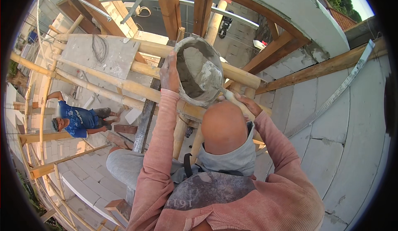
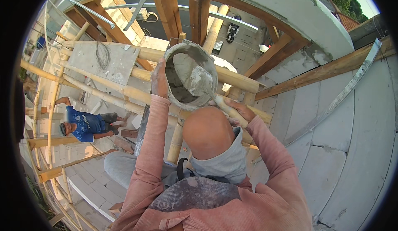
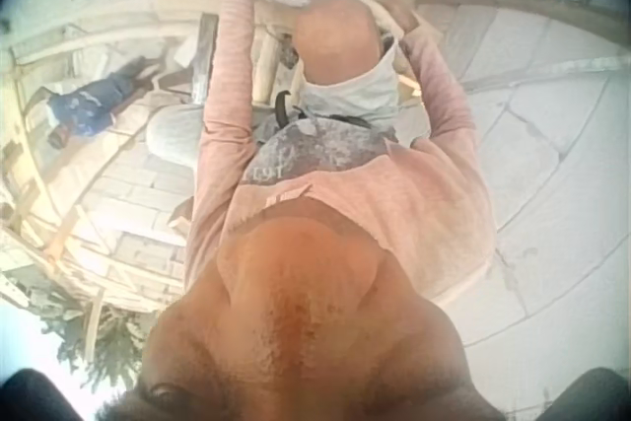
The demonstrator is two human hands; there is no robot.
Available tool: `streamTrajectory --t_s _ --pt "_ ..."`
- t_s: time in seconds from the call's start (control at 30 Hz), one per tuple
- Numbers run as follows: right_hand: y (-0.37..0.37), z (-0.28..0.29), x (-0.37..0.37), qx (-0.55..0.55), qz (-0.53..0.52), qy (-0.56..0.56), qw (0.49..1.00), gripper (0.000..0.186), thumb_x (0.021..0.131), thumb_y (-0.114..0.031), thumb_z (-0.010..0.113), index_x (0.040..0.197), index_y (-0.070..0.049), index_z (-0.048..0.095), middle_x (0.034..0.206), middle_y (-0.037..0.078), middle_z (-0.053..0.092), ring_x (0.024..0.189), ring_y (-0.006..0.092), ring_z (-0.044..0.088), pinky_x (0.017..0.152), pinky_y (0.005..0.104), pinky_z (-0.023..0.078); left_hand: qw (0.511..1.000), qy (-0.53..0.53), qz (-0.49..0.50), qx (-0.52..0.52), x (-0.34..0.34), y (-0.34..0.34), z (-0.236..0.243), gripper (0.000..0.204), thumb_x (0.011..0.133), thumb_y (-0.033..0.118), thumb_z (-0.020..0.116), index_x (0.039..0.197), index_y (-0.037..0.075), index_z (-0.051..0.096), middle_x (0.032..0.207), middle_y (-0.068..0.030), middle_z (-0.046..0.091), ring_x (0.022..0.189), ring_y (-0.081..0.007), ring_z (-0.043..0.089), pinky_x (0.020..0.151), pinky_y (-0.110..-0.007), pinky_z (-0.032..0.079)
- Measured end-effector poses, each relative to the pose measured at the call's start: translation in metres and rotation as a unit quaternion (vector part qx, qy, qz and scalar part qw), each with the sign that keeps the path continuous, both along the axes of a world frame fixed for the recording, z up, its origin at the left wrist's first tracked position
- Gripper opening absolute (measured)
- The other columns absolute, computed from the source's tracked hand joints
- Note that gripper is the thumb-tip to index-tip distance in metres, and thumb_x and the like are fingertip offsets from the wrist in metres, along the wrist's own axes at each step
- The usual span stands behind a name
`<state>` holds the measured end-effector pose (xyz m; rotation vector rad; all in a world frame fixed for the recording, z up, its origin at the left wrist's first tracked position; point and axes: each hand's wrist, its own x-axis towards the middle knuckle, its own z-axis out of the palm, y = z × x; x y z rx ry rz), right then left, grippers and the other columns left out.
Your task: The person climbs a ladder onto bamboo scaffolding, aligns a metal bar along a curved arch, and applies wet cement onto the arch from a bucket using a trowel.
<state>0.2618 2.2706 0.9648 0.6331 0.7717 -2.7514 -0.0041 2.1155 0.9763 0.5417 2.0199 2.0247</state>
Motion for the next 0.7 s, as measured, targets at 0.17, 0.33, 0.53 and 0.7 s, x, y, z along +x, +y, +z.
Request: streamTrajectory --t_s 0.17,0.33,0.53,0.7 --pt "0.010 0.044 -0.024 0.011 -0.012 0.110 0.994 0.067 0.105 -0.042 0.046 0.149 0.007 0.032 0.074 0.009 0.054 0.037 0.0088 0.046 0.029 0.0197 0.038 1.000 -0.014 -0.008 0.016 -0.008 -0.009 -0.014 0.064 0.107 0.046 0.041 0.131 -0.010 0.059 0.126 -0.0243 0.066 0.116 -0.0319 0.061 0.101 -0.038 0.044" --pt "0.048 0.141 -0.068 0.142 -0.135 0.234 0.952 0.061 0.106 -0.039 0.044 0.147 0.005 0.037 0.080 0.008 0.056 0.041 0.0081 0.046 0.032 0.0198 0.041 1.000 -0.003 0.026 0.000 -0.005 -0.013 -0.006 0.064 0.107 0.047 0.039 0.128 -0.010 0.060 0.123 -0.0248 0.067 0.113 -0.0336 0.062 0.100 -0.039 0.045" --pt "0.098 0.236 -0.128 0.679 -0.291 0.059 0.671 0.056 0.099 -0.039 0.057 0.138 0.000 0.054 0.090 0.010 0.064 0.050 0.0128 0.058 0.048 0.0272 0.051 0.999 -0.043 0.020 0.012 -0.012 -0.016 -0.013 0.063 0.107 0.048 0.039 0.126 -0.008 0.063 0.118 -0.0247 0.067 0.107 -0.0346 0.061 0.097 -0.040 0.045" --pt "0.130 0.202 -0.160 0.862 -0.292 -0.101 0.402 0.058 0.095 -0.039 0.060 0.138 0.000 0.054 0.106 0.021 0.066 0.081 0.0330 0.070 0.075 0.0431 0.057 1.000 -0.013 0.013 0.002 -0.006 -0.009 -0.012 0.065 0.107 0.049 0.039 0.127 -0.009 0.062 0.119 -0.0251 0.067 0.108 -0.0353 0.061 0.098 -0.040 0.045"
